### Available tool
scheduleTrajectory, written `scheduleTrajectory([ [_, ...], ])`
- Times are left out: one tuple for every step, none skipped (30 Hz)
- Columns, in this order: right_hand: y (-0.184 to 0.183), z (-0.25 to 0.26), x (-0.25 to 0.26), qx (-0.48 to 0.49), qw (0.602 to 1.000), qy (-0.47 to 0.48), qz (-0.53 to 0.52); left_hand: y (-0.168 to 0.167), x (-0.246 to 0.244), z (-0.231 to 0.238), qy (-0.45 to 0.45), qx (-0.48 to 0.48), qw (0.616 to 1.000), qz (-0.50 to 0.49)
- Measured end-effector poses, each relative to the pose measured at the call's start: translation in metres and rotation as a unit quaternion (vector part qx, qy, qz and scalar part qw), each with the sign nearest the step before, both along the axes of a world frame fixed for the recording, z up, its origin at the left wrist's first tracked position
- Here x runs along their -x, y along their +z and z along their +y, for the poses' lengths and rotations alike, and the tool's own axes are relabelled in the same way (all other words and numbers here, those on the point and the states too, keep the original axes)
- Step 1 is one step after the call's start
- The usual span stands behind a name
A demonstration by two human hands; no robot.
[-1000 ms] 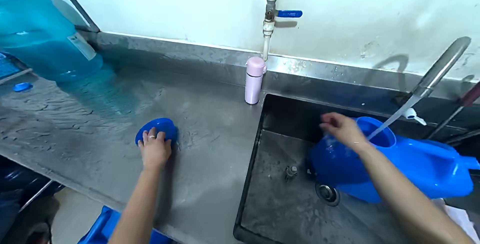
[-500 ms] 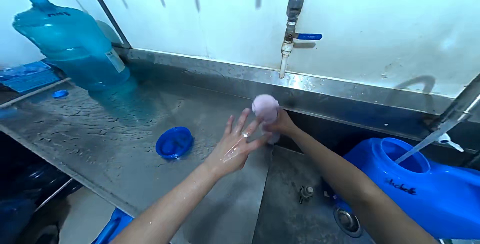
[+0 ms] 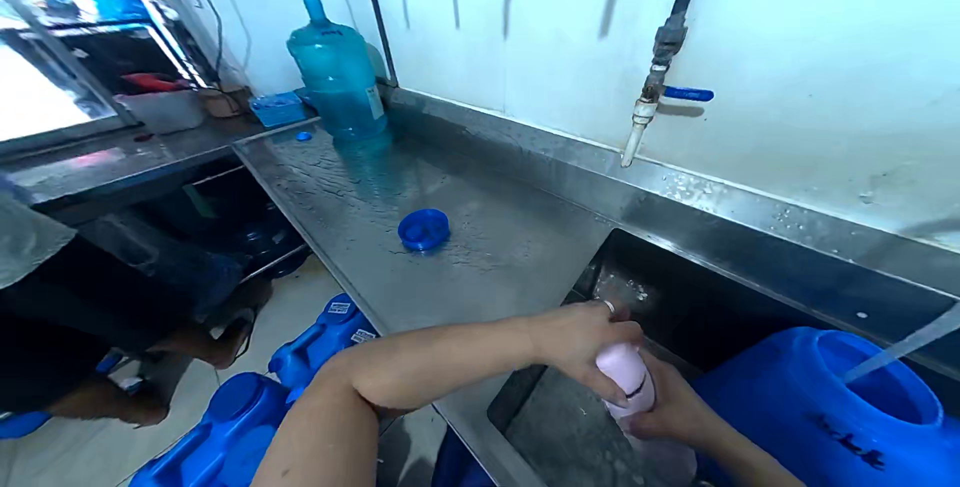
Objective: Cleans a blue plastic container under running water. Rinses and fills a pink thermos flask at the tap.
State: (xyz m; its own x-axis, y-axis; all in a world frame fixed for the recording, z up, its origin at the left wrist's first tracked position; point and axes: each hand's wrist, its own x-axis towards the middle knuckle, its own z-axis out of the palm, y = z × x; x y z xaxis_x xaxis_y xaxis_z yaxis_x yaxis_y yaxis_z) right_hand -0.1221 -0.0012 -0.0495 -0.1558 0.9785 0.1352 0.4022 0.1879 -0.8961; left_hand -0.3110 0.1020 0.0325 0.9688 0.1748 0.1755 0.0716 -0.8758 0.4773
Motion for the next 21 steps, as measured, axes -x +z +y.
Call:
scheduleTrajectory([
  [-0.001, -0.002, 0.001, 0.009, 1.000, 0.000, -0.003, 0.000, -0.001, -0.006, 0.028, 0.020, 0.999, 0.019],
  [-0.001, -0.004, 0.004, 0.001, 1.000, -0.015, -0.027, 0.003, -0.001, -0.010, 0.082, 0.076, 0.992, 0.053],
  [0.000, -0.004, 0.007, -0.021, 0.997, -0.039, -0.071, 0.008, -0.001, -0.010, 0.155, 0.162, 0.971, 0.088],
  [0.000, -0.001, 0.007, -0.047, 0.989, -0.062, -0.124, 0.013, 0.002, -0.003, 0.231, 0.265, 0.928, 0.125],
  [-0.001, 0.005, 0.004, -0.066, 0.979, -0.087, -0.173, 0.013, 0.009, 0.010, 0.286, 0.368, 0.874, 0.141],
  [-0.003, 0.012, 0.001, -0.094, 0.968, -0.112, -0.203, 0.007, 0.021, 0.028, 0.317, 0.443, 0.829, 0.126],
  [-0.001, 0.021, -0.002, -0.120, 0.962, -0.135, -0.205, -0.001, 0.037, 0.048, 0.326, 0.488, 0.805, 0.087],
  [0.007, 0.031, -0.002, -0.139, 0.961, -0.157, -0.180, -0.010, 0.054, 0.067, 0.321, 0.507, 0.800, 0.026],
  [0.018, 0.040, 0.003, -0.146, 0.963, -0.175, -0.143, -0.024, 0.071, 0.082, 0.312, 0.502, 0.805, -0.051],
  [0.033, 0.050, 0.011, -0.145, 0.965, -0.189, -0.106, -0.043, 0.087, 0.095, 0.306, 0.469, 0.818, -0.128],
  [0.047, 0.063, 0.022, -0.144, 0.967, -0.198, -0.077, -0.064, 0.101, 0.110, 0.305, 0.414, 0.838, -0.181],
  [0.061, 0.078, 0.033, -0.145, 0.969, -0.196, -0.048, -0.083, 0.117, 0.122, 0.319, 0.339, 0.864, -0.193],
  [0.075, 0.093, 0.046, -0.154, 0.970, -0.188, -0.028, -0.100, 0.133, 0.132, 0.339, 0.253, 0.890, -0.171],
  [0.090, 0.109, 0.060, -0.167, 0.969, -0.180, -0.020, -0.111, 0.146, 0.140, 0.355, 0.181, 0.907, -0.140],
  [0.107, 0.125, 0.074, -0.183, 0.968, -0.170, -0.019, -0.113, 0.158, 0.145, 0.360, 0.142, 0.915, -0.114],
  [0.124, 0.142, 0.090, -0.203, 0.966, -0.160, -0.025, -0.107, 0.169, 0.149, 0.356, 0.131, 0.920, -0.102],
  [0.140, 0.159, 0.105, -0.220, 0.964, -0.146, -0.031, -0.091, 0.177, 0.151, 0.341, 0.134, 0.923, -0.115],
  [0.155, 0.176, 0.120, -0.231, 0.963, -0.133, -0.035, -0.065, 0.179, 0.152, 0.313, 0.151, 0.925, -0.154],
  [0.170, 0.192, 0.135, -0.227, 0.966, -0.120, -0.027, -0.033, 0.176, 0.152, 0.274, 0.180, 0.924, -0.196],
  [0.184, 0.207, 0.151, -0.206, 0.972, -0.109, -0.016, 0.000, 0.171, 0.153, 0.238, 0.208, 0.919, -0.236],
  [0.197, 0.223, 0.166, -0.188, 0.977, -0.097, -0.013, 0.028, 0.163, 0.157, 0.213, 0.226, 0.908, -0.279],
])
